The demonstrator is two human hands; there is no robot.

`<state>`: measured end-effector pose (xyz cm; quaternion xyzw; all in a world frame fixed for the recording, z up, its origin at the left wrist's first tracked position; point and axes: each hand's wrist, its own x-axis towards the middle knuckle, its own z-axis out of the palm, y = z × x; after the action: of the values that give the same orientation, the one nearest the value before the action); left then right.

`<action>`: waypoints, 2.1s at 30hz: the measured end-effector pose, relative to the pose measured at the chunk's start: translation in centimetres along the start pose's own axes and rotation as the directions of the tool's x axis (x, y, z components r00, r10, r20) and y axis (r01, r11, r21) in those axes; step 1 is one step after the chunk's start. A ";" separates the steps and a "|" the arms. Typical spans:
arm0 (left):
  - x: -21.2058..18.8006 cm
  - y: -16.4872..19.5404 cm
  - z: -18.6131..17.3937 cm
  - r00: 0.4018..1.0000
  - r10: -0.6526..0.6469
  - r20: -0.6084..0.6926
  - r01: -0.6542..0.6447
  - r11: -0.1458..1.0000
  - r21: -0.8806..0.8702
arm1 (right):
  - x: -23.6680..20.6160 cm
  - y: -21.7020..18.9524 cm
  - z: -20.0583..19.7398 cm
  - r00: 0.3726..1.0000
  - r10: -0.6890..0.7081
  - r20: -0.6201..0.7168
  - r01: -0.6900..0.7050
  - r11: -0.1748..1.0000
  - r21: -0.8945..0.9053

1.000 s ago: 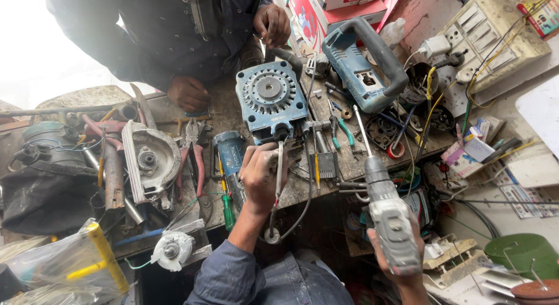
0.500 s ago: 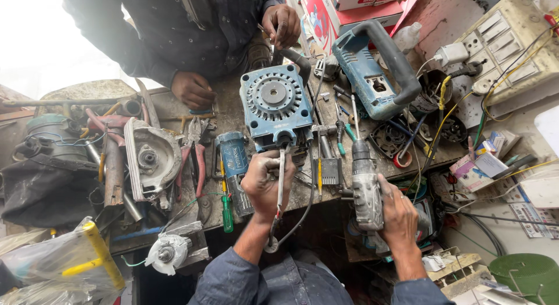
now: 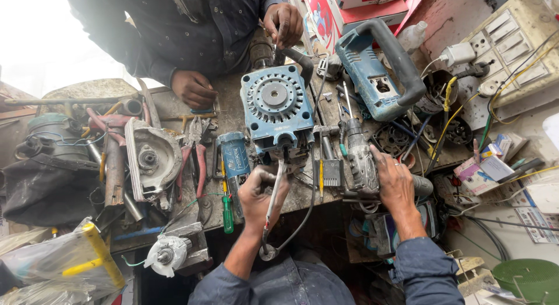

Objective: The person repairs a blue electric machine housing on a cluttered workbench. They hold the machine steady, use a cordless drill on its side, handle a red wire and small components, cut or strip the wire with pliers, and reattach parts to the machine body by hand.

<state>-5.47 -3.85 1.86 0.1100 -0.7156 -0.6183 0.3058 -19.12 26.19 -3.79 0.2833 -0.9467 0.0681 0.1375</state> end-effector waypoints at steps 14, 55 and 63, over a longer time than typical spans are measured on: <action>-0.8 -7.6 -1.2 0.773 -0.213 0.597 -0.124 0.873 0.472 | -1.0 -4.1 -3.3 0.986 0.161 -0.043 -0.141 0.942 0.304; 1.1 0.6 -4.1 0.805 -0.368 0.465 0.482 0.863 -0.152 | -19.4 -24.6 -5.3 0.923 0.378 -0.064 -0.141 0.489 0.861; 1.3 0.1 -3.7 0.776 -0.368 0.512 0.517 0.836 -0.182 | -18.6 -25.3 -5.2 0.936 0.272 -0.225 -0.029 0.696 0.718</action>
<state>-4.38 -7.58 2.54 0.0791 -0.6124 -0.7865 -0.0139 11.03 15.87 -3.16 0.2200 -0.8343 0.4791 0.1615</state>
